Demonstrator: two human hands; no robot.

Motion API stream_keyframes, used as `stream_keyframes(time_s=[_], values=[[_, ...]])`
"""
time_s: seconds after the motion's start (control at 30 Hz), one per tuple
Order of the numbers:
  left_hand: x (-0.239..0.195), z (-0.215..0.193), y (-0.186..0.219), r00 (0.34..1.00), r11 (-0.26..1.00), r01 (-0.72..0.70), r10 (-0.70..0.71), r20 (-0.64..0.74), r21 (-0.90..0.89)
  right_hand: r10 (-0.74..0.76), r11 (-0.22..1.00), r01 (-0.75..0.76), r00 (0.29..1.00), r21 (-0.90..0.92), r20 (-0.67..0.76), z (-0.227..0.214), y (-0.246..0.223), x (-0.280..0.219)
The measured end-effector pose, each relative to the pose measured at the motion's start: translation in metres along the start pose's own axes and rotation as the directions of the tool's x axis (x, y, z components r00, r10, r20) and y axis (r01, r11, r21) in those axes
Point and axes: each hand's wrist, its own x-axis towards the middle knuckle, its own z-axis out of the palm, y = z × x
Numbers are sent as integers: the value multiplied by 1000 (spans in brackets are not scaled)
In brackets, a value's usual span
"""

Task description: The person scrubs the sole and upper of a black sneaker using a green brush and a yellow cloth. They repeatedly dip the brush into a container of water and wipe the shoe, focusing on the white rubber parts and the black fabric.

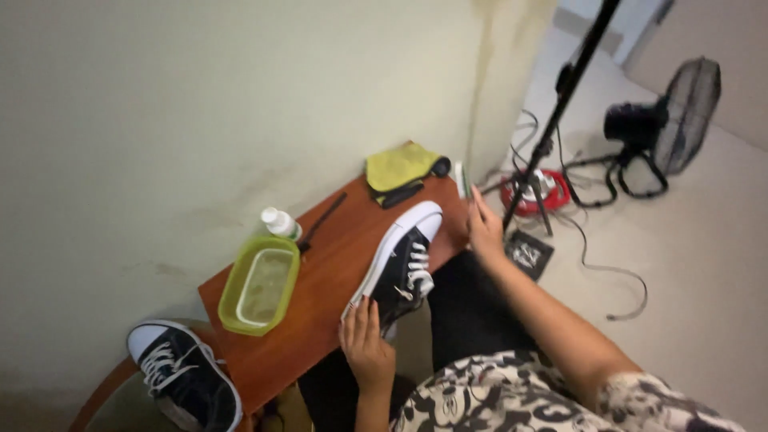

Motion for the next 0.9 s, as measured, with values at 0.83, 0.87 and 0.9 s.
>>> stream_keyframes(time_s=[0.83,0.87,0.9], values=[[-34,22,9,998,973,-42,53,-41,225,139,988,-136,990,-76,33,89,-25,18],[-32,20,7,999,976,-41,47,-21,214,101,994,-99,994,-40,40,89,-22,19],[-31,19,6,999,978,-40,41,-2,204,63,998,-63,997,-4,45,89,-19,21]])
